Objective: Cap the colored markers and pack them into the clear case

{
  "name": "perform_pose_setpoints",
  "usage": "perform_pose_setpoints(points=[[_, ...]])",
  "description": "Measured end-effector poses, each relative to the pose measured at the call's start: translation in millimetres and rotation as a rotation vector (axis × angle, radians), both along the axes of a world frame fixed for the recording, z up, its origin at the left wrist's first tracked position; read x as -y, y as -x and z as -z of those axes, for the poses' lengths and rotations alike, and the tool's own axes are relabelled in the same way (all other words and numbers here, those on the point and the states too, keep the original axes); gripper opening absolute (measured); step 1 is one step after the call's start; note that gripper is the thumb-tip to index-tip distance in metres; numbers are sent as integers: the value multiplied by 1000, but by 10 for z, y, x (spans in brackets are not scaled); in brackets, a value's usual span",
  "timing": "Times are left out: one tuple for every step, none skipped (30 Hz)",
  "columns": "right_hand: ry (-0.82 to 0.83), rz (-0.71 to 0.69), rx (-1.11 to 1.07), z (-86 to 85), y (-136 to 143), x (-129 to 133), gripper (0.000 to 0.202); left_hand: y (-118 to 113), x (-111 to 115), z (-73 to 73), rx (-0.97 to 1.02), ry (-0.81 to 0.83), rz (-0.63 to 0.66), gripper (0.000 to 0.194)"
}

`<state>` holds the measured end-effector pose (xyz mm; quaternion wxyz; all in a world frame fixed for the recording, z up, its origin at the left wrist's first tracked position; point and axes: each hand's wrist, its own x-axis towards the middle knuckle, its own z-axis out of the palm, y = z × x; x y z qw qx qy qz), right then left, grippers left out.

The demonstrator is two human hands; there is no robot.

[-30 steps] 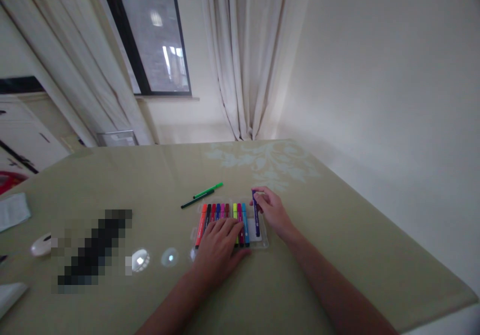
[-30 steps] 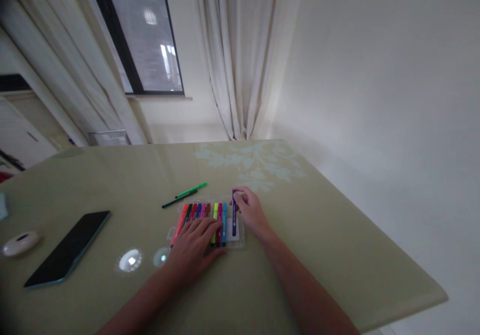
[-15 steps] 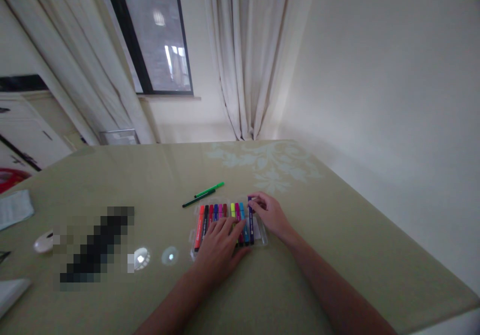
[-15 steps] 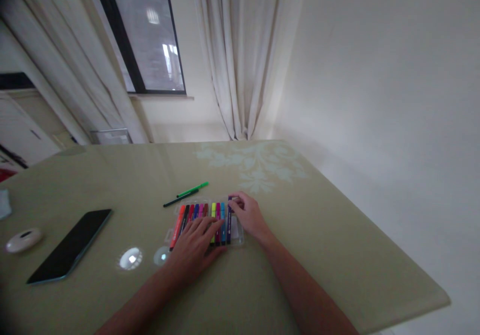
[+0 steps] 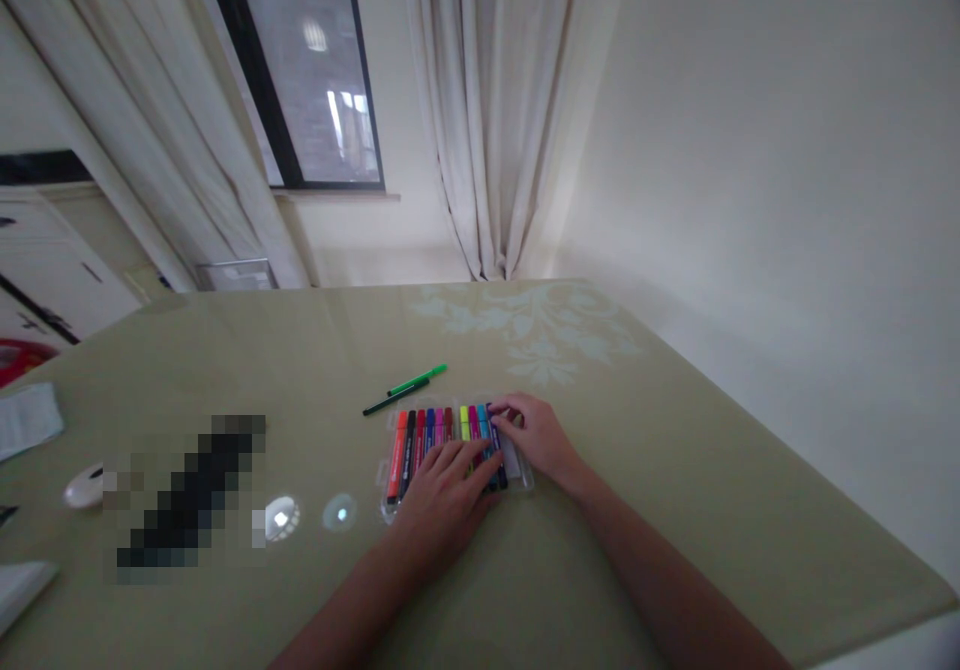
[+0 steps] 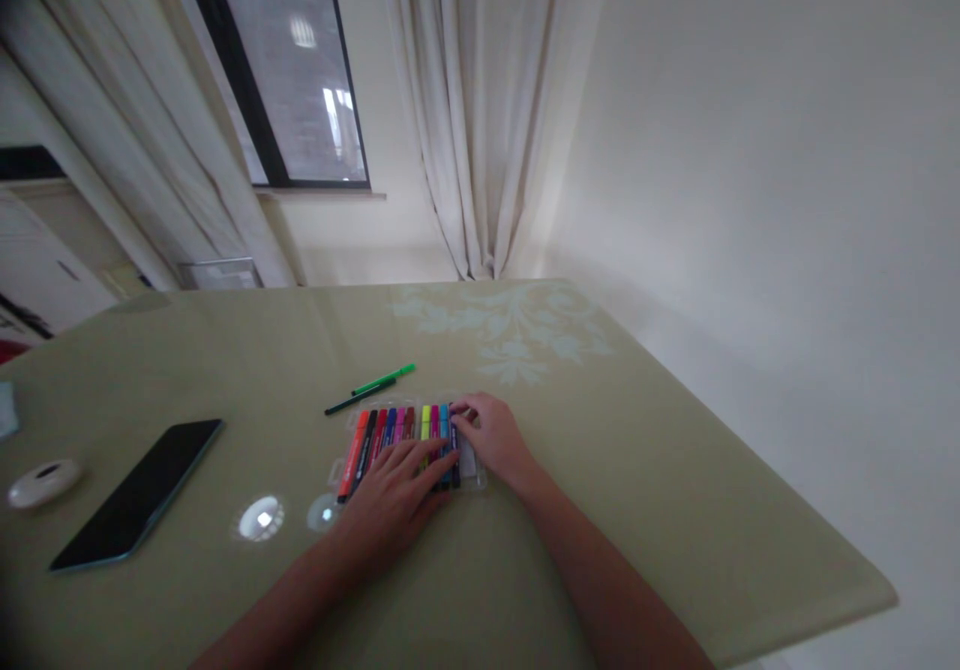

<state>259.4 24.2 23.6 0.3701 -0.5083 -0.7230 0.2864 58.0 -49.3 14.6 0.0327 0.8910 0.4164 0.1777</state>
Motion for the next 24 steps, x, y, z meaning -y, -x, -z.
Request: perform_pose_setpoints(points=[[-8,-1,11,2,-2,-1,17,-2,0,1,2,0,-2,45],[-15,-4,21,4,-5,-3,17,-3,1,1,3,1,-4,45],[-20,-4,30,6,-7,-4,17,-5,2,2,4,0,-4,45],[-23,-5,38,8,-10,-5,16,-6,4,2,4,-1,-5,45],[-26,-5,44,9,-12,-6,16,-8,5,2,3,-4,-5,46],[-28,-7,50,11,-14,-7,16,-9,6,2,1,-8,-5,46],[-31,-9,54,13,-15,-8,17,-10,7,2,-4,-10,-3,47],[-34,-8,57,15,-15,-9,17,-11,8,3,-9,-12,-2,47],[-38,-7,59,18,-16,-10,16,-11,8,4,-13,-13,-3,46],[-42,-7,61,22,-15,-12,16,-12,7,6,-13,-14,-2,46],[-46,-6,61,25,-15,-13,16,-13,7,9,-10,-14,-3,46],[-50,-7,59,28,-15,-14,16,-13,6,11,-5,-13,-4,46],[-52,-10,57,31,-14,-15,16,-13,6,14,0,-12,-3,45],[-54,-13,57,32,-14,-15,16,-14,6,17,3,-11,-3,45],[-54,-15,58,32,-14,-15,16,-13,7,19,3,-12,-3,44],[-53,-16,60,31,-15,-15,16,-13,8,23,3,-13,-3,44],[-52,-17,63,28,-16,-14,15,-13,9,27,3,-16,-3,44],[-51,-20,66,25,-17,-14,15,-12,11,32,5,-20,-3,45],[-51,-22,69,22,-18,-13,14,-11,12,37,10,-23,-4,45],[-52,-23,70,20,-19,-13,14,-11,12,43,15,-25,-5,46],[-54,-25,70,18,-20,-13,14,-10,12,48,20,-27,-6,46],[-56,-25,69,17,-21,-13,14,-10,12,52,23,-26,-8,46],[-56,-25,67,17,-22,-13,15,-9,11,55,23,-25,-9,46],[-55,-24,66,18,-23,-13,15,-9,9,55,22,-22,-9,46]])
